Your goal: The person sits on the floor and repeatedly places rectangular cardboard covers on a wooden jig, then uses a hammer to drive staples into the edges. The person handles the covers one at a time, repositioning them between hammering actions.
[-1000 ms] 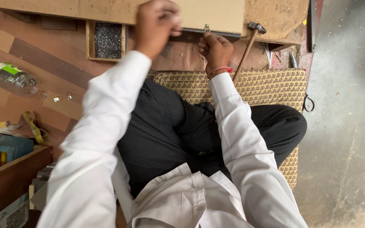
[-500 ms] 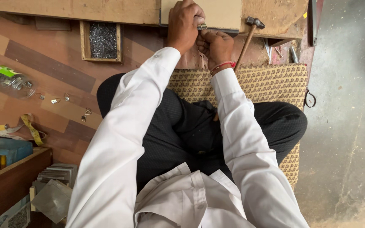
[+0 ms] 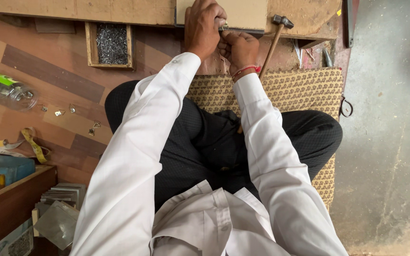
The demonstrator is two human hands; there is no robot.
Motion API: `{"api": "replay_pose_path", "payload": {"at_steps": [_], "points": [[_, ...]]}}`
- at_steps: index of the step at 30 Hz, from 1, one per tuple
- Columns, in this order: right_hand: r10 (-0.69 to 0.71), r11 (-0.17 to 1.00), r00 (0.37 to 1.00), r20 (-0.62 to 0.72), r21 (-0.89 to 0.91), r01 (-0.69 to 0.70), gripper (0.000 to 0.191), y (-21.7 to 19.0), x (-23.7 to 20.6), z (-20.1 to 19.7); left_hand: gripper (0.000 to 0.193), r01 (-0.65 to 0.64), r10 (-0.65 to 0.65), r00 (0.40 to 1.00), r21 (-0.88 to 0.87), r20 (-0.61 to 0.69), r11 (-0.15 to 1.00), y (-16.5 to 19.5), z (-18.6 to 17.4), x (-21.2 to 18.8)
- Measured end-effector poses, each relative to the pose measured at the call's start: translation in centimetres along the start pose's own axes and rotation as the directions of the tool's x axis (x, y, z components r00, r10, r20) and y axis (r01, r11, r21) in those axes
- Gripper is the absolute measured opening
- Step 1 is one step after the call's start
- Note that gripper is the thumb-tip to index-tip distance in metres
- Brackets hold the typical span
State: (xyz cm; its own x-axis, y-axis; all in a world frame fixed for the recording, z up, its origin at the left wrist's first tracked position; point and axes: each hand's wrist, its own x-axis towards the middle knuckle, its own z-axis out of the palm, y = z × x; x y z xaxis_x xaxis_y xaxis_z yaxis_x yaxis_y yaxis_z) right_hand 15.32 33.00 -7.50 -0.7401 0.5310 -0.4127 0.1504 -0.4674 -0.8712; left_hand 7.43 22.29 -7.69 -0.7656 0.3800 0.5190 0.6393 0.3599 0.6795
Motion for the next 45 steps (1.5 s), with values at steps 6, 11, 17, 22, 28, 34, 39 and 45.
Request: {"api": "replay_pose_path", "payload": {"at_steps": [6,11,17,22,28,34,39,45], "points": [[-0.007,1.000,1.000,-0.006,0.000,0.007,0.007,-0.4,-0.4,0.5,0.014,0.052,-0.048,0.997,-0.056,0.067,0.997,-0.6,0.1,0.5],[-0.147,0.956,0.984,-0.104,-0.269,0.114,0.010,-0.2,-1.7,-0.4,0.015,0.103,-0.102,0.994,-0.024,0.047,0.994,-0.9,0.7,0.8],[-0.825,0.495,0.552,-0.122,-0.626,0.603,0.055,2.4,-7.7,-6.0,0.014,0.093,-0.093,0.996,0.028,0.011,0.995,-1.2,1.0,0.5],[-0.163,0.973,0.968,-0.191,-0.194,0.125,0.038,3.8,-13.0,-8.4,0.014,0.105,-0.106,0.994,0.028,0.038,0.994,-1.8,1.2,0.6],[-0.604,0.404,0.774,0.189,-0.765,0.502,0.056,2.8,-16.9,-6.8,0.011,0.092,-0.093,0.995,0.036,0.024,0.995,-2.0,1.6,0.7],[-0.621,0.177,0.738,0.263,-0.870,0.460,0.052,2.1,-17.4,-6.0,0.010,0.102,-0.104,0.994,0.080,0.023,0.992,-1.9,1.6,0.8],[-0.714,0.210,0.655,0.246,-0.818,0.536,0.049,2.4,-17.5,-6.6,0.011,0.062,-0.062,0.998,0.014,-0.020,0.998,-1.9,1.4,1.0],[-0.670,0.225,0.689,0.277,-0.809,0.544,0.051,1.9,-17.7,-6.3,0.011,0.033,-0.030,0.999,0.092,-0.034,0.995,-1.9,1.6,1.0]]}}
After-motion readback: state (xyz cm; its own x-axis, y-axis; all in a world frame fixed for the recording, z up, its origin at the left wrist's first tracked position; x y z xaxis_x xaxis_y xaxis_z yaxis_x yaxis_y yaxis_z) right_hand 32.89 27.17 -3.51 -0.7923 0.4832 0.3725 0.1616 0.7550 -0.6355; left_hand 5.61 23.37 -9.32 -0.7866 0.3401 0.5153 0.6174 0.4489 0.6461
